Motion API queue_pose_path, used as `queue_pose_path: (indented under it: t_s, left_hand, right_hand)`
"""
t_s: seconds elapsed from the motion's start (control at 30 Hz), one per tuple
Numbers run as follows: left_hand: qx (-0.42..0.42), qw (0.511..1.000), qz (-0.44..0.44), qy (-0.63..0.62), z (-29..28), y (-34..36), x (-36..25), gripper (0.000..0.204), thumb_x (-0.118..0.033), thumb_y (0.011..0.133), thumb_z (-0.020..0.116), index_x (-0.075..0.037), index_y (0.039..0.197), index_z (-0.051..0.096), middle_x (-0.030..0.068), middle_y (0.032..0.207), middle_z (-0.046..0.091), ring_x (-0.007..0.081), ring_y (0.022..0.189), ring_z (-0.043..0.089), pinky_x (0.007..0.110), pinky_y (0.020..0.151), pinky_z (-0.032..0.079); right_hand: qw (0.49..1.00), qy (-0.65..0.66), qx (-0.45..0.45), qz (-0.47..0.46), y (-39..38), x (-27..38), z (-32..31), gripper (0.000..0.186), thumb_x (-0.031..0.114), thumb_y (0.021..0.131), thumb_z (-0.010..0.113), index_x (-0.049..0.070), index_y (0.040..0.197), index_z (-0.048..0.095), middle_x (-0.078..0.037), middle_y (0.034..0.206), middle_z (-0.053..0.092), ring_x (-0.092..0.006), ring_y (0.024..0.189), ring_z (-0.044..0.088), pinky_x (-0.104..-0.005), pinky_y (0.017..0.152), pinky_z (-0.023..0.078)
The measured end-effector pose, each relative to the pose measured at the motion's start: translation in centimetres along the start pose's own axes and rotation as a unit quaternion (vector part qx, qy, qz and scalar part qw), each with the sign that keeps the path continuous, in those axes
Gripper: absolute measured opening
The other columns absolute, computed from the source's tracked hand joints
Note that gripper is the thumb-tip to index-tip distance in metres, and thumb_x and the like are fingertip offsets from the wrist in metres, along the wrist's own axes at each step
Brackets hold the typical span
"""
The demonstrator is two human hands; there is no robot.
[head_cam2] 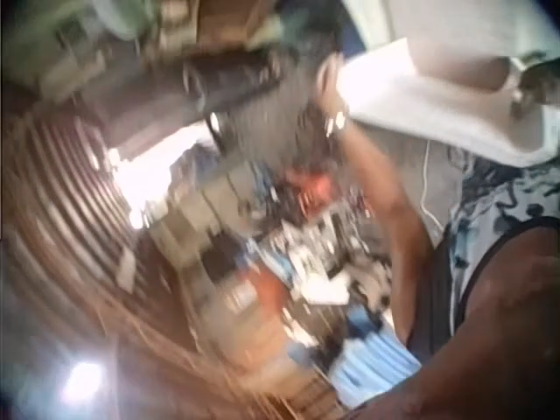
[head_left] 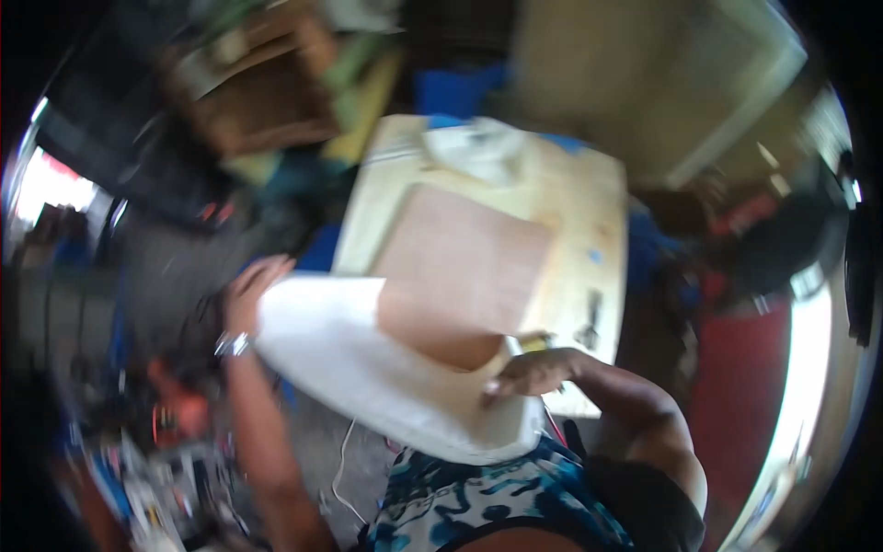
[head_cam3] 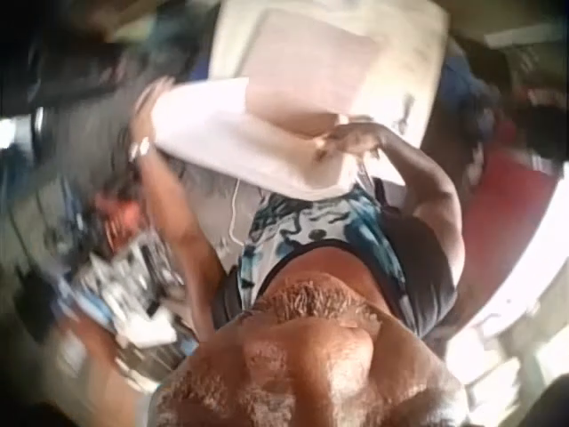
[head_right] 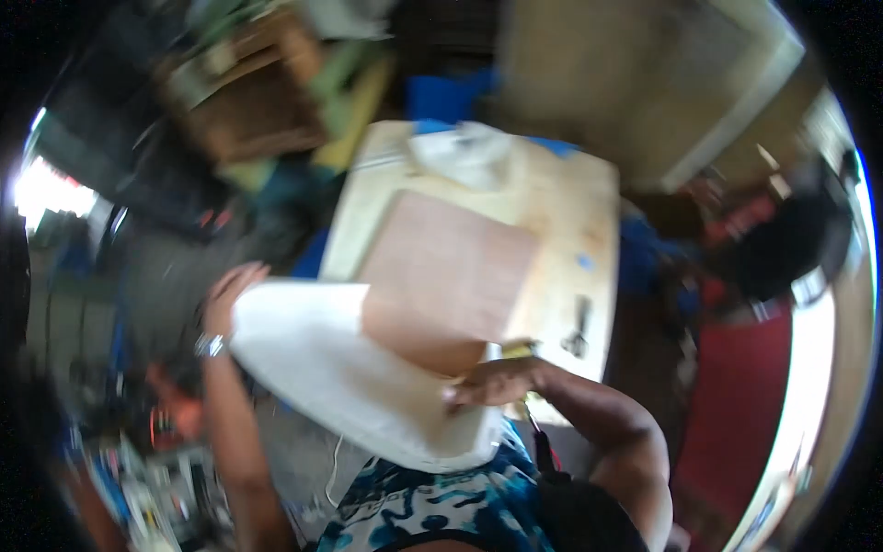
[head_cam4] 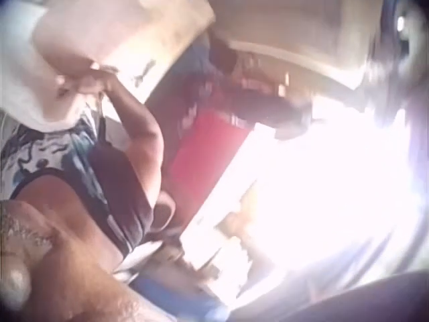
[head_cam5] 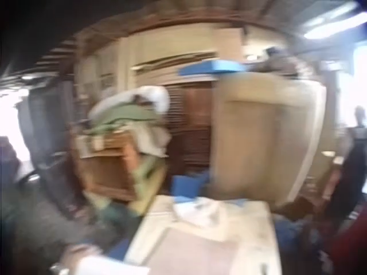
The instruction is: The recorder is stapling white upholstery fabric onto a wooden furniture frame using a pneumatic stapler.
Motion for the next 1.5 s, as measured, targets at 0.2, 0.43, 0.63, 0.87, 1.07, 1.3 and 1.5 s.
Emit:
queue_pose_path:
  t_s: [0.2,0.43,0.63,0.87,1.07,1.3,1.5]
  left_hand:
    - [0.033,0.933,-0.215,-0.285,0.9,-1.7,4.7,0.037,-0.024,0.101,0.047,-0.002,0.117,0.072,0.0094,0.118,0.072,0.0193,0.108,0.066,0.034,0.1,0.046]
    - [0.012,0.909,-0.21,-0.36,1.3,0.2,2.4,0.035,-0.027,0.098,0.056,0.005,0.091,0.07,0.0181,0.111,0.072,0.0236,0.104,0.067,0.036,0.098,0.047]
    - [0.031,0.905,-0.157,-0.395,2.5,0.5,4.2,0.039,-0.027,0.1,0.053,0.007,0.099,0.071,0.018,0.109,0.072,0.0237,0.103,0.067,0.035,0.097,0.048]
    - [0.03,0.903,-0.143,-0.403,2.1,-1.6,5.8,0.043,-0.03,0.101,0.054,0.008,0.114,0.068,0.0172,0.114,0.071,0.0241,0.106,0.066,0.035,0.098,0.049]
    - [-0.044,0.99,0.059,-0.122,-2.2,-13.4,5.4,0.035,-0.01,0.102,0.042,-0.002,0.126,0.065,0.0139,0.124,0.068,0.025,0.115,0.064,0.037,0.099,0.05]
    - [-0.052,0.882,-0.126,-0.451,0.3,-20.3,4.6,0.045,-0.027,0.104,0.039,0.002,0.126,0.064,0.0165,0.131,0.064,0.0269,0.12,0.059,0.039,0.105,0.043]
    - [-0.076,0.876,-0.194,-0.435,-0.5,-23.8,5.0,0.049,-0.031,0.105,0.036,0.005,0.126,0.061,0.0166,0.126,0.064,0.0255,0.113,0.061,0.038,0.098,0.047]
  right_hand:
    - [0.93,-0.137,-0.225,-0.255,-6.8,7.9,6.5,0.069,0.057,0.104,0.034,-0.002,0.113,0.069,-0.023,0.114,0.068,-0.0388,0.112,0.06,-0.0464,0.104,0.044]
    - [0.72,-0.279,-0.588,-0.239,-7.7,8.1,10.9,0.06,0.049,0.102,0.044,-0.005,0.122,0.062,-0.025,0.129,0.059,-0.0407,0.13,0.048,-0.0497,0.113,0.036]
    - [0.615,-0.208,-0.707,-0.28,-7.1,7.0,11.3,0.046,0.035,0.099,0.051,-0.004,0.119,0.063,-0.023,0.132,0.058,-0.0405,0.133,0.044,-0.0484,0.114,0.034]
    - [0.687,-0.191,-0.686,-0.142,-4.9,7.9,14.1,0.045,0.034,0.104,0.043,-0.003,0.111,0.068,-0.026,0.116,0.065,-0.0392,0.117,0.059,-0.0437,0.103,0.046]
    - [0.666,-0.273,-0.672,-0.175,-1.0,7.7,23.1,0.03,0.016,0.093,0.059,-0.001,0.117,0.066,-0.019,0.123,0.063,-0.0368,0.118,0.058,-0.0436,0.104,0.046]
    - [0.825,-0.288,-0.485,0.04,8.2,14.7,27.1,0.085,0.064,0.101,0.029,-0.006,0.15,0.032,-0.028,0.156,0.031,-0.0388,0.147,0.029,-0.0464,0.121,0.025]
    - [0.934,-0.082,-0.345,-0.052,22.0,22.1,22.3,0.101,0.073,0.096,0.01,-0.011,0.152,0.018,-0.031,0.157,0.022,-0.0398,0.149,0.02,-0.0494,0.123,0.022]
Point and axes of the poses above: each hand's wrist, its own y-axis towards the middle knuckle, its own z-axis out of the palm, x = y × z, the point moved 5 cm from there along y, towards the middle knuckle
